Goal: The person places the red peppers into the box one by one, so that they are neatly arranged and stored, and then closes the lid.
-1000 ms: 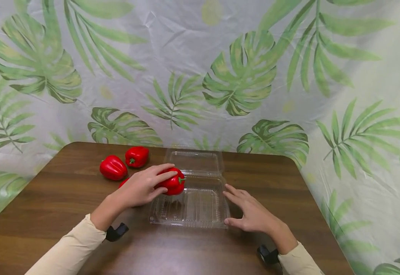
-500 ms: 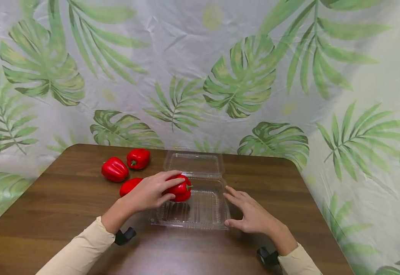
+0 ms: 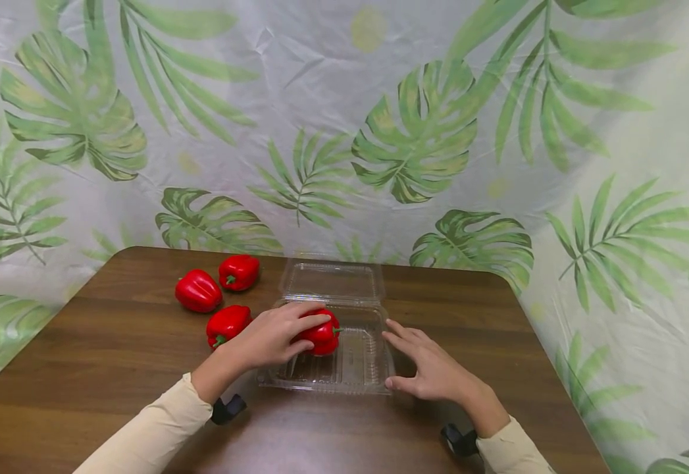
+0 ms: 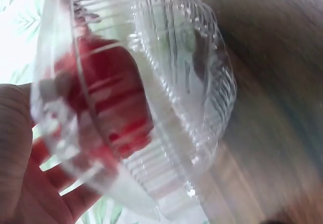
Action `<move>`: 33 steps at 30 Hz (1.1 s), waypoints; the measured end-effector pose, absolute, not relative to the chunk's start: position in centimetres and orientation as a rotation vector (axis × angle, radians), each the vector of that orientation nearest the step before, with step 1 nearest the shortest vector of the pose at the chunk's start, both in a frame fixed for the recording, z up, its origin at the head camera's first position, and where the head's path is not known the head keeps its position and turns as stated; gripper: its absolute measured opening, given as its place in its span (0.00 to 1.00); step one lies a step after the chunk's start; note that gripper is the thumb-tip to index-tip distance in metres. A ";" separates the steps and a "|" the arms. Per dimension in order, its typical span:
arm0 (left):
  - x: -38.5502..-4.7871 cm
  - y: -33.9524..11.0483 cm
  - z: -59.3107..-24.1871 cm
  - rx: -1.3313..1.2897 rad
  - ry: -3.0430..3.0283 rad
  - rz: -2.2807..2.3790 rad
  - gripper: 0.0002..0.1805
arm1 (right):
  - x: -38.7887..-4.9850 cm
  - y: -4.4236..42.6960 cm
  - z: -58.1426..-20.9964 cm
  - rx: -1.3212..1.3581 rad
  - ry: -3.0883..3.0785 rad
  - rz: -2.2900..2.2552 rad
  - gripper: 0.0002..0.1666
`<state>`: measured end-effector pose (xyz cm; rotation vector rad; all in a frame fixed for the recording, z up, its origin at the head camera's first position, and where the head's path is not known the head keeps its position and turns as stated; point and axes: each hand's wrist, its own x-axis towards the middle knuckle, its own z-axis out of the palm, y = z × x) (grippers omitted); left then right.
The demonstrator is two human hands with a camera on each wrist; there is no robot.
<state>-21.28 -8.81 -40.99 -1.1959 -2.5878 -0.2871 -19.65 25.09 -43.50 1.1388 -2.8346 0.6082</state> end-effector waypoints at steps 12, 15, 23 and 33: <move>-21.6 -6.8 -41.5 -1.196 -2.623 -0.282 0.27 | -19.7 25.0 -43.6 1.139 -2.824 0.633 0.46; -21.8 -6.2 -41.7 -1.194 -2.637 -0.287 0.27 | -19.6 24.9 -43.7 1.132 -2.837 0.665 0.46; -22.3 -4.6 -42.4 -1.169 -2.669 -0.271 0.27 | -19.8 24.6 -43.6 1.125 -2.847 0.694 0.46; -22.6 -3.4 -43.0 -1.121 -2.722 -0.246 0.27 | -19.9 24.5 -43.8 1.135 -2.815 0.663 0.45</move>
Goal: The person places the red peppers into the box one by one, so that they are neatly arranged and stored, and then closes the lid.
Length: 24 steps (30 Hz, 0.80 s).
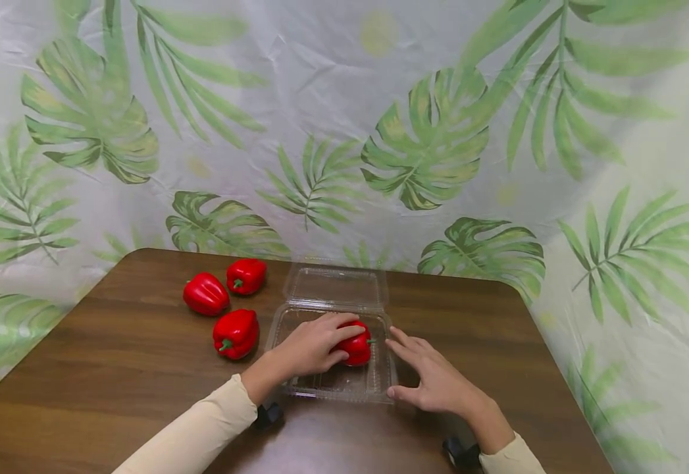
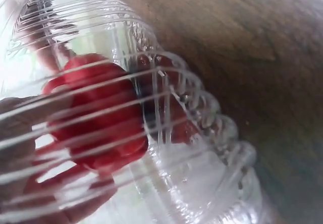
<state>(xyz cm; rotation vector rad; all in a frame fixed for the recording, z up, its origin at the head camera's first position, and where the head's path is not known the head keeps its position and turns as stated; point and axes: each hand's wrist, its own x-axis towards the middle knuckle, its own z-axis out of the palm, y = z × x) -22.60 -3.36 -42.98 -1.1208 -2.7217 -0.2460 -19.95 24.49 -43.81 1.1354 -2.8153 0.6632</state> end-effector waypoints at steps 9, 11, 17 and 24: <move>-22.5 -3.2 -43.3 -1.142 -2.724 -0.270 0.29 | -19.8 24.5 -44.1 1.119 -2.807 0.651 0.46; -22.5 -3.2 -43.4 -1.152 -2.712 -0.279 0.29 | -19.8 24.5 -44.1 1.113 -2.809 0.652 0.46; -22.7 -3.2 -43.7 -1.157 -2.698 -0.320 0.28 | -19.8 24.5 -44.2 1.111 -2.809 0.639 0.46; -23.0 -3.0 -43.9 -1.146 -2.677 -0.321 0.28 | -19.7 24.4 -44.3 1.100 -2.810 0.654 0.46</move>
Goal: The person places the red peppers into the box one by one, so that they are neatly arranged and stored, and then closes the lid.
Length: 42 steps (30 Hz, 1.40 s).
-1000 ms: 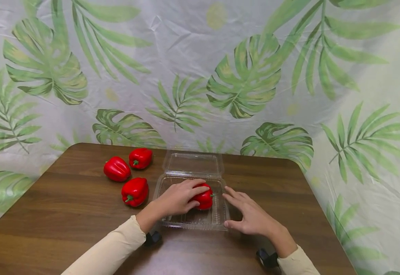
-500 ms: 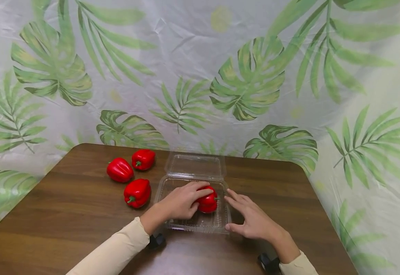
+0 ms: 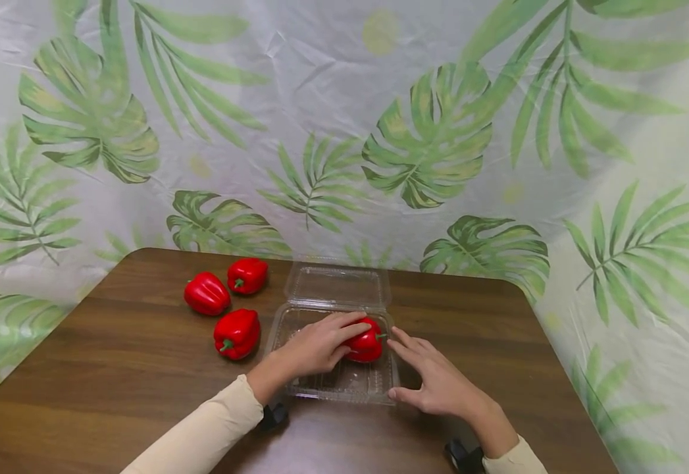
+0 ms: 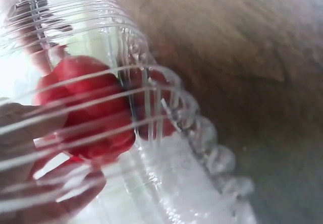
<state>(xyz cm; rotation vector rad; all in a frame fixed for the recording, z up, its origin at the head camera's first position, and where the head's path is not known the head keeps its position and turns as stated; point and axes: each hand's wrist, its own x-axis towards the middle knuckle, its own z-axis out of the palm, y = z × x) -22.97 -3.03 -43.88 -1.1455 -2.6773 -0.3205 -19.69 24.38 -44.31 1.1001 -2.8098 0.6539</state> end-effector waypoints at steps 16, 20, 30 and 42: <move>-23.1 -2.3 -44.0 -1.136 -2.685 -0.276 0.29 | -19.5 24.5 -44.3 1.094 -2.809 0.652 0.46; -23.0 -2.4 -44.1 -1.135 -2.675 -0.267 0.30 | -19.4 24.5 -44.4 1.093 -2.809 0.666 0.46; -22.6 -3.4 -43.1 -1.119 -2.699 -0.329 0.32 | -19.4 24.5 -44.8 1.084 -2.797 0.683 0.46; -22.9 -10.4 -40.0 -0.968 -2.602 -0.487 0.27 | -19.6 24.3 -44.2 1.093 -2.797 0.638 0.46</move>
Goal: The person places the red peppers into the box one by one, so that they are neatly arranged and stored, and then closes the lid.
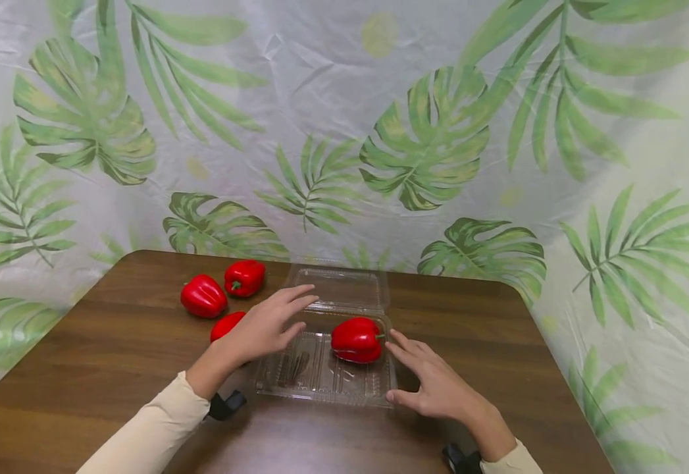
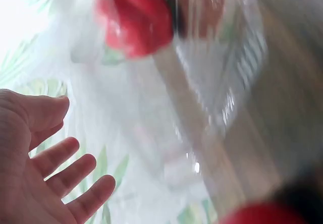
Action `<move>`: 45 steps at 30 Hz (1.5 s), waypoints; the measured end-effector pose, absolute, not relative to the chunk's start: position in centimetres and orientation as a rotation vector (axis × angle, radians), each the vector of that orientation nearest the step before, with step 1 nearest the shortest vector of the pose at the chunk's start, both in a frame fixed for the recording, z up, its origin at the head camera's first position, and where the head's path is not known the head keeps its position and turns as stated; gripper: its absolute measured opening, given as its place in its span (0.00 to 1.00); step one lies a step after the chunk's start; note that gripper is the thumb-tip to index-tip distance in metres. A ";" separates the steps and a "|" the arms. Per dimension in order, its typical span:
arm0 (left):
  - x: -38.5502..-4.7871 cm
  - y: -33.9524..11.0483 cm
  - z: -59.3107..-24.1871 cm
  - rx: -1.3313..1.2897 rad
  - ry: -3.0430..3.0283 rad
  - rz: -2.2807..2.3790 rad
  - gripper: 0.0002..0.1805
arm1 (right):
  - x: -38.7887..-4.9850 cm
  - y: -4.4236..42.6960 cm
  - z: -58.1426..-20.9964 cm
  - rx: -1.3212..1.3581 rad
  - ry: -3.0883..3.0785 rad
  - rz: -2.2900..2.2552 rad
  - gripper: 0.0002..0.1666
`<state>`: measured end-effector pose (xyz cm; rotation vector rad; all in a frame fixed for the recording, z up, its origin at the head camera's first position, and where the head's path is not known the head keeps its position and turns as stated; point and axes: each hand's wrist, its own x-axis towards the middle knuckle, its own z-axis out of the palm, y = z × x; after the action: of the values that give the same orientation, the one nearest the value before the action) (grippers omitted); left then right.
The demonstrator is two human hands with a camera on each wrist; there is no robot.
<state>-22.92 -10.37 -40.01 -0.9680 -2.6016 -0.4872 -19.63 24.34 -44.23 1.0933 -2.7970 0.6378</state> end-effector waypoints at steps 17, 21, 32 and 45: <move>-21.7 -20.8 -39.9 -0.687 -2.727 -0.490 0.20 | -19.4 24.4 -44.1 1.104 -2.796 0.630 0.46; -21.5 -21.9 -40.8 -0.697 -2.736 -0.484 0.18 | -19.5 24.4 -44.2 1.097 -2.791 0.636 0.46; -21.3 -22.0 -42.2 -0.811 -2.719 -0.552 0.16 | -19.4 24.3 -44.2 1.086 -2.809 0.644 0.46; -20.7 -21.5 -42.7 -0.667 -2.747 -0.515 0.13 | -19.5 24.3 -44.1 1.102 -2.801 0.628 0.46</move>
<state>-20.68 -21.51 -42.75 -0.6667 -2.7465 -0.5154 -19.46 24.31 -44.14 1.1018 -2.8015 0.6279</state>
